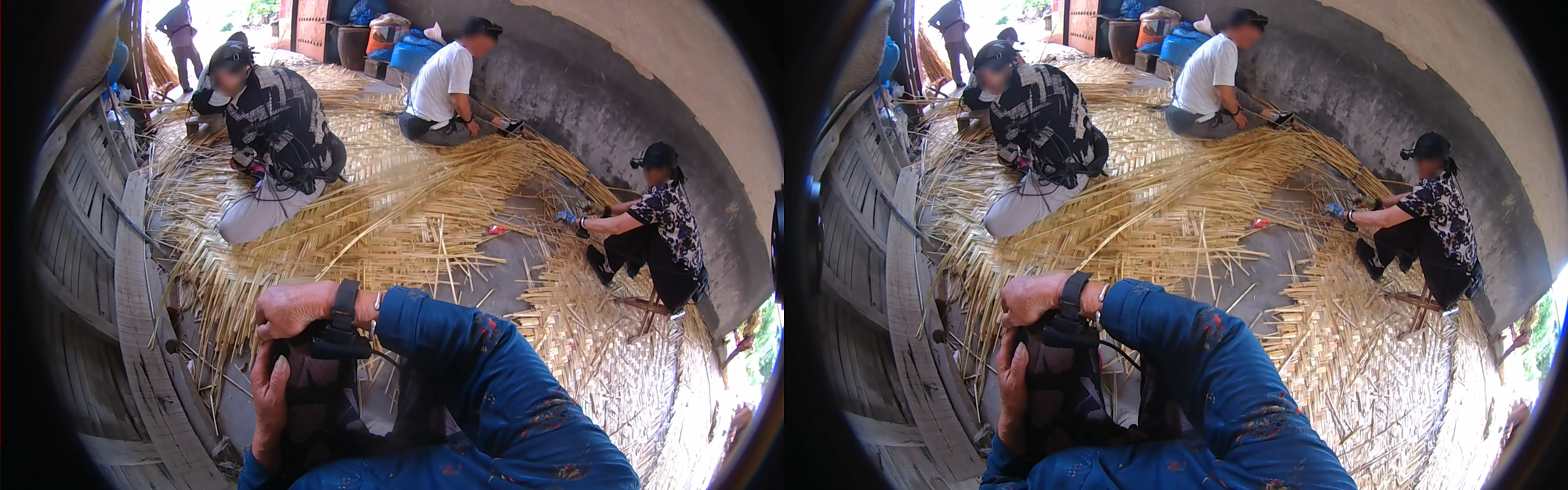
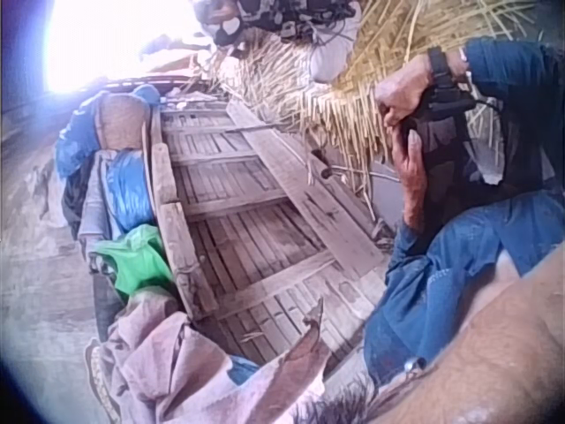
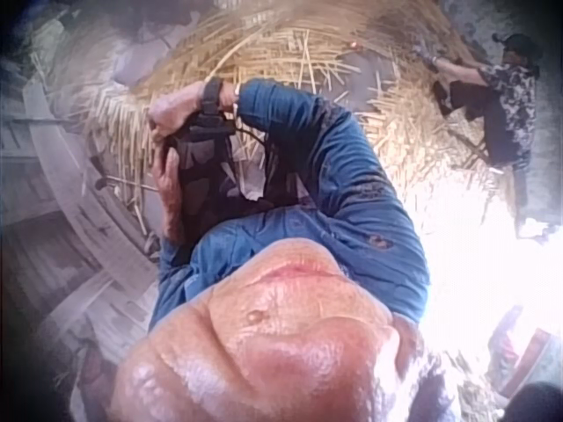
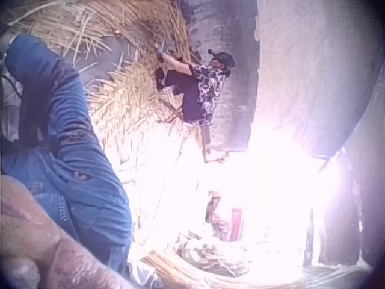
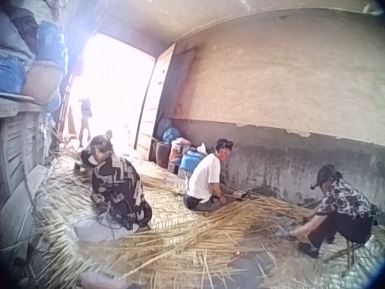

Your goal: Hand-weaving a large straw mat and shaping a straw object in a workshop setting with other weavers.

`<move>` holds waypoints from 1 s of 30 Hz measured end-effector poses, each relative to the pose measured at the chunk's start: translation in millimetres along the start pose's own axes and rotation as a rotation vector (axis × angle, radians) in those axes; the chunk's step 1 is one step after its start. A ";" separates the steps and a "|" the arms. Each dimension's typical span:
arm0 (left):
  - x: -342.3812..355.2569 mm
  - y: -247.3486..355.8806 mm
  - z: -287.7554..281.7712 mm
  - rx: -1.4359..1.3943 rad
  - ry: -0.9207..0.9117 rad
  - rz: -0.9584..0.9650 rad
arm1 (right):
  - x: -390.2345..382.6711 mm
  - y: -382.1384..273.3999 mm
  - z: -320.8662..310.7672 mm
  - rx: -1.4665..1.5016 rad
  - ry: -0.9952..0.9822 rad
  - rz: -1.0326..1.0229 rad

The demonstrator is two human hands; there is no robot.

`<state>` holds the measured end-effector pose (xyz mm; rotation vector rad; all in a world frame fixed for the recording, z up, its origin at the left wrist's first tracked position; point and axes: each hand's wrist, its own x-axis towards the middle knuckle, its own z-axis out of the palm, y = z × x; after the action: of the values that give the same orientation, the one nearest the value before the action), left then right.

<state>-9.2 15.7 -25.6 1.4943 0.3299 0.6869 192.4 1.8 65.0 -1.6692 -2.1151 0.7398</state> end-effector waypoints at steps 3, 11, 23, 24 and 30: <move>-0.5 2.4 -0.6 0.007 0.001 0.002 | 0.2 0.1 0.0 0.005 0.005 -0.003; 0.7 -2.8 -0.9 0.011 0.003 -0.002 | 1.3 1.2 0.4 0.019 -0.010 0.001; -0.2 7.6 2.6 0.008 0.015 -0.002 | 2.2 3.2 1.2 0.009 -0.004 -0.009; 0.0 4.8 1.7 0.004 0.011 -0.004 | 2.3 3.5 1.2 0.007 -0.001 -0.011; -0.1 -2.2 -0.1 -0.009 0.011 -0.006 | 1.0 0.5 -0.1 0.013 -0.011 0.015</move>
<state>-8.9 15.9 -27.8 1.4806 0.3388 0.6911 192.6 2.8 64.8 -1.6794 -2.1029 0.7670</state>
